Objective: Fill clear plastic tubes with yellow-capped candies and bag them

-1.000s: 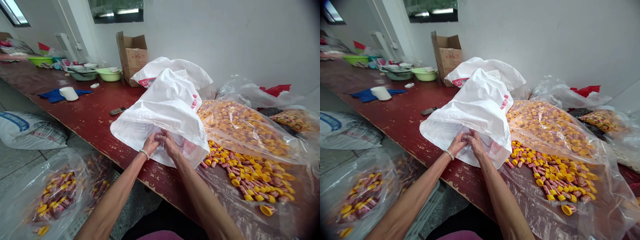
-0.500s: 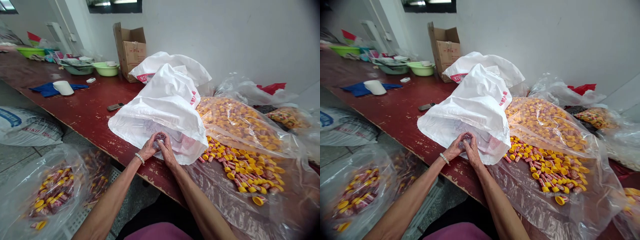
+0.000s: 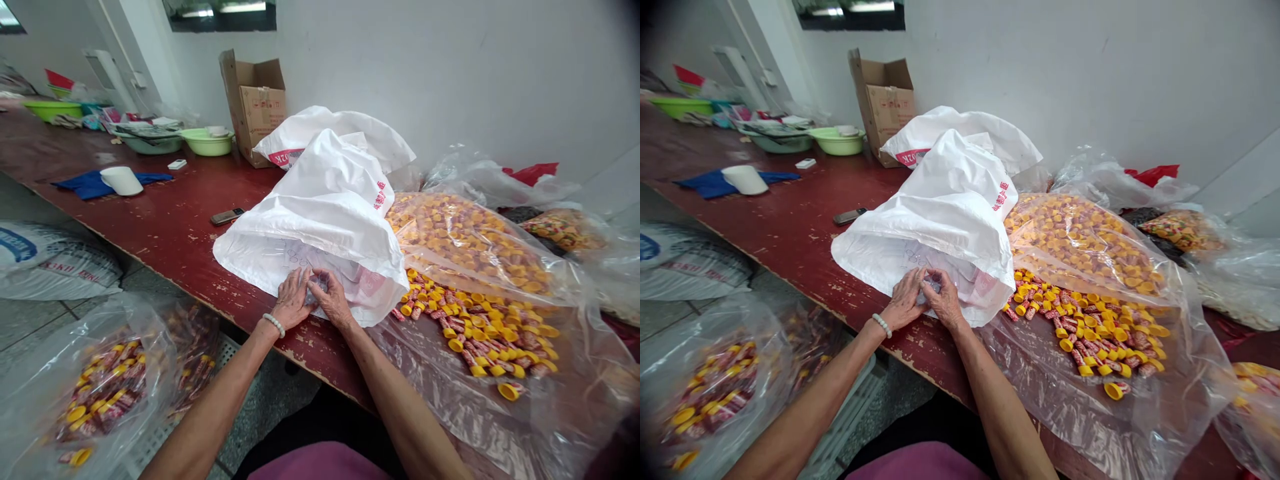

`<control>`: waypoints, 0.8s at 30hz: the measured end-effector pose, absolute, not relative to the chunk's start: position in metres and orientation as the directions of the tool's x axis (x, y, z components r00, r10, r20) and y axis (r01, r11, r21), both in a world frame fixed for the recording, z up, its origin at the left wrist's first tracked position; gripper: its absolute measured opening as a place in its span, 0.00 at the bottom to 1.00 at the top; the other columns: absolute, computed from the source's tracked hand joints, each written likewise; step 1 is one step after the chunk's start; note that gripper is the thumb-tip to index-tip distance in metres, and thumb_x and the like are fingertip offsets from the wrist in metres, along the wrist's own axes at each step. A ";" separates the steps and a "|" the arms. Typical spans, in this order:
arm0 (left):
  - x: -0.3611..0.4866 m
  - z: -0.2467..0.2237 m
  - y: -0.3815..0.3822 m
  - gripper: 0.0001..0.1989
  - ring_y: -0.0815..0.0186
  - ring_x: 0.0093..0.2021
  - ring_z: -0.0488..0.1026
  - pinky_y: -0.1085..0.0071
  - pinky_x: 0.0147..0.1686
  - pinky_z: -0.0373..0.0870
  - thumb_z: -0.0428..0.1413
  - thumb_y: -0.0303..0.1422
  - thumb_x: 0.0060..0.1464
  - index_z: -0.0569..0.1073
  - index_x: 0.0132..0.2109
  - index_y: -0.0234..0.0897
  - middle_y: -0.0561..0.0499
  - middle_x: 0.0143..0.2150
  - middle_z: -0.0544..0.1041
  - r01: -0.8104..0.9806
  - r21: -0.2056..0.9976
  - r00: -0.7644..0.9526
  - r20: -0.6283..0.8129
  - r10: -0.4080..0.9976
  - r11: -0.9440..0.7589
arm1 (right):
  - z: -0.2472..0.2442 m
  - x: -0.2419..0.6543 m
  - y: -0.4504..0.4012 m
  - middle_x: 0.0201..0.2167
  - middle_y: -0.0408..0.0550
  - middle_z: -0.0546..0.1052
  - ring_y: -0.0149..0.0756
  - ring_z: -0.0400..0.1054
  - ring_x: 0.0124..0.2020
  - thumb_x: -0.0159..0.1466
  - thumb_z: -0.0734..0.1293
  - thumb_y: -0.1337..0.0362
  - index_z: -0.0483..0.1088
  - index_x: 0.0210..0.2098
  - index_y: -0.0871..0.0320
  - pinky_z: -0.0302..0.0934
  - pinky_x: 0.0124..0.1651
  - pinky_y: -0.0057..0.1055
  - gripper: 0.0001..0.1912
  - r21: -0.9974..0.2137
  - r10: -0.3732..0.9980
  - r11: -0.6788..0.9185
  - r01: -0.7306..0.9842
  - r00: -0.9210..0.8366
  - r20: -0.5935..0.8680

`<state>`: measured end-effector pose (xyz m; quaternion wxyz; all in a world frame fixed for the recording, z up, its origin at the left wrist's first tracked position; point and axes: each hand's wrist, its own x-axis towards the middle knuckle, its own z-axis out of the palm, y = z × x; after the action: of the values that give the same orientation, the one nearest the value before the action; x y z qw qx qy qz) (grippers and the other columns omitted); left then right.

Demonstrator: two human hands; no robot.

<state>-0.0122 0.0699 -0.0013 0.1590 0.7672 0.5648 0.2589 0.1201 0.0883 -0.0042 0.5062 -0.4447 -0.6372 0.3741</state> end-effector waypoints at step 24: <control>0.014 0.027 0.032 0.15 0.46 0.44 0.71 0.54 0.42 0.65 0.53 0.30 0.44 0.69 0.43 0.33 0.36 0.39 0.74 0.881 0.471 0.066 -0.032 0.997 -0.044 | 0.003 0.115 0.096 0.33 0.46 0.74 0.38 0.68 0.36 0.53 0.67 0.57 0.65 0.36 0.56 0.62 0.44 0.37 0.14 -0.883 0.946 0.307 0.355 -0.012 0.324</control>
<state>0.0144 0.0321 0.0270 0.1877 0.7057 0.6655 0.1547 0.1150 0.0959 0.0028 0.4888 -0.5052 -0.6437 0.3025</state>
